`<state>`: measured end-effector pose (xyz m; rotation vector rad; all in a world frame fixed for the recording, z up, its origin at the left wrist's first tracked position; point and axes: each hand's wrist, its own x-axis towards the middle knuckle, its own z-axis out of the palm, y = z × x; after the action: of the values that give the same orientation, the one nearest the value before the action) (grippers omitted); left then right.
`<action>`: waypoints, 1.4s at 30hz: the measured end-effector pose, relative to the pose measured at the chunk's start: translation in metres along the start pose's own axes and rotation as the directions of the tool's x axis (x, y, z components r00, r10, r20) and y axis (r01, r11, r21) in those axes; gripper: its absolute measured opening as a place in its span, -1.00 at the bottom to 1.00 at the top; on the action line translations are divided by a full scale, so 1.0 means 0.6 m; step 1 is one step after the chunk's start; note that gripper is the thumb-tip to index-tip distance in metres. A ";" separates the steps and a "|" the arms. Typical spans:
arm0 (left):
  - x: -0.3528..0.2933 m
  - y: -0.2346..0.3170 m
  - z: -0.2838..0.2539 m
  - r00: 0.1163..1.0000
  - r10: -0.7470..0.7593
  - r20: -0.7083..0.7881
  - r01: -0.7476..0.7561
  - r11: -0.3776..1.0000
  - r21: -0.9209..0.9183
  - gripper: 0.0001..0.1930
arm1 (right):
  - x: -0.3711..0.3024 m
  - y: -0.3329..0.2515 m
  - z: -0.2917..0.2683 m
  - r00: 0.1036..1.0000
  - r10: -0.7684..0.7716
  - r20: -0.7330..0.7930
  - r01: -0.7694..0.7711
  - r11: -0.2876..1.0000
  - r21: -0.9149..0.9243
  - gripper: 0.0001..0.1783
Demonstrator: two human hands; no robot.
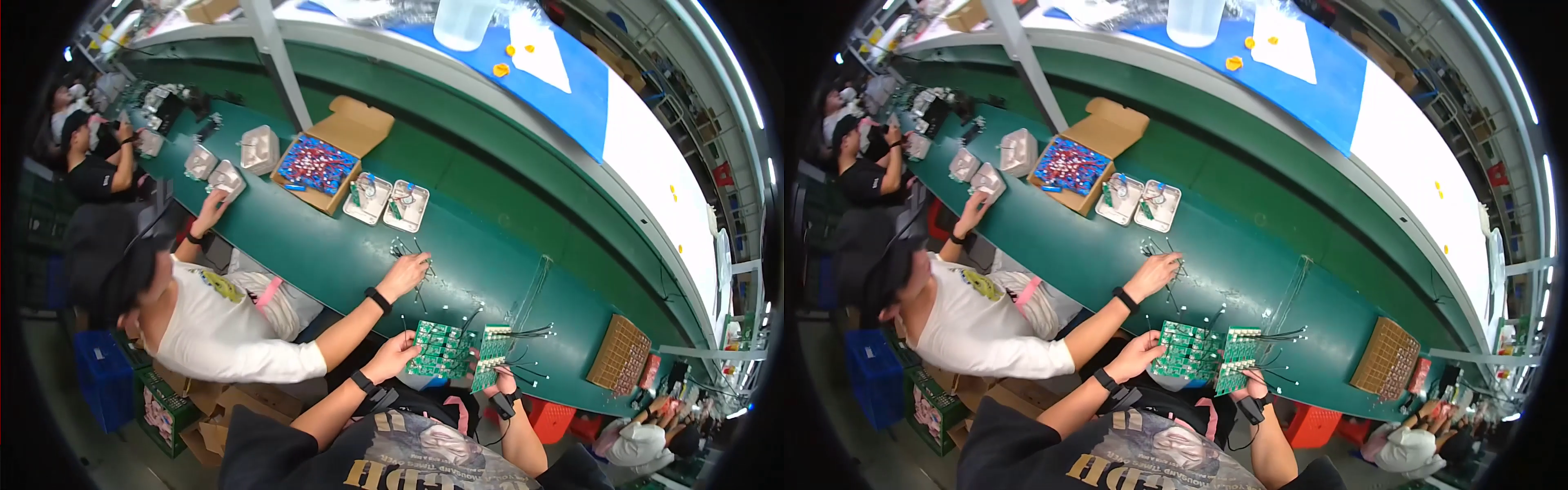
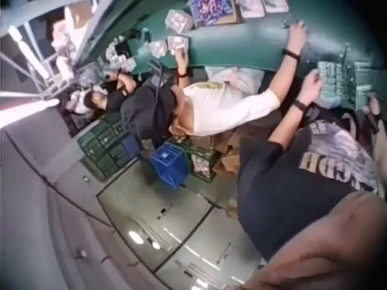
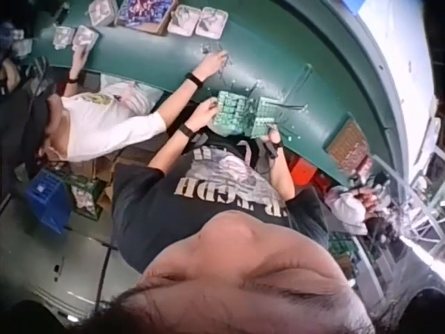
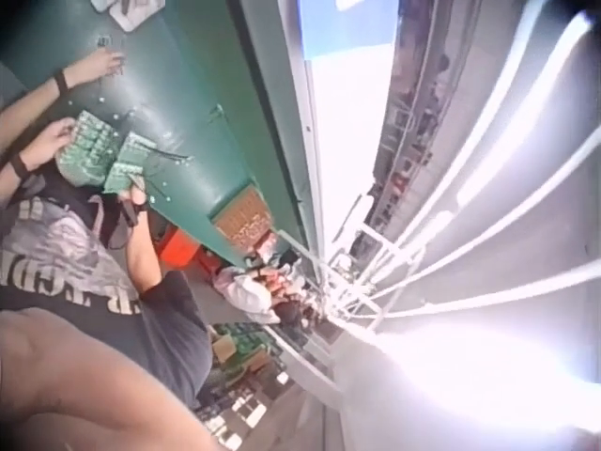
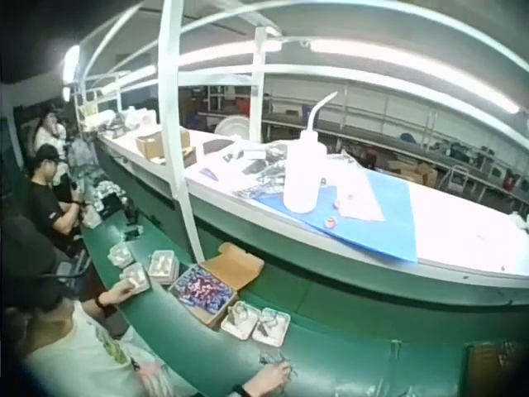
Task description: The person assembles electronic devices by hand, picking up a plastic housing, a circuit board, and a battery. They fit the components into the housing, tuck the wires into the casing, and place the assembled unit into a tray.
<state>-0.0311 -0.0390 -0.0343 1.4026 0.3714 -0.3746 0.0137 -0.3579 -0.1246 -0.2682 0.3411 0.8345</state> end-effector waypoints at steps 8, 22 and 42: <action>0.012 -0.018 -0.006 0.992 -0.119 0.041 0.119 0.993 -0.007 -0.81 | 0.069 0.014 -0.086 0.998 0.040 0.042 -0.023 0.943 -0.332 -0.55; -0.078 -0.173 0.038 0.916 -0.338 0.216 0.365 0.926 -0.098 -0.54 | -0.204 0.079 -0.158 0.944 -0.110 -0.311 0.000 0.943 -0.334 -0.64; -0.696 -0.553 -0.063 0.496 -0.660 -0.564 0.629 0.721 -0.290 -0.46 | -0.011 0.125 -0.070 0.840 0.541 -0.035 -0.491 0.732 -0.472 -0.64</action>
<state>-0.5559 -0.0300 -0.1361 1.2632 1.5139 -0.4831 -0.0552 -0.3293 -0.1678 -0.5932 0.1022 1.4891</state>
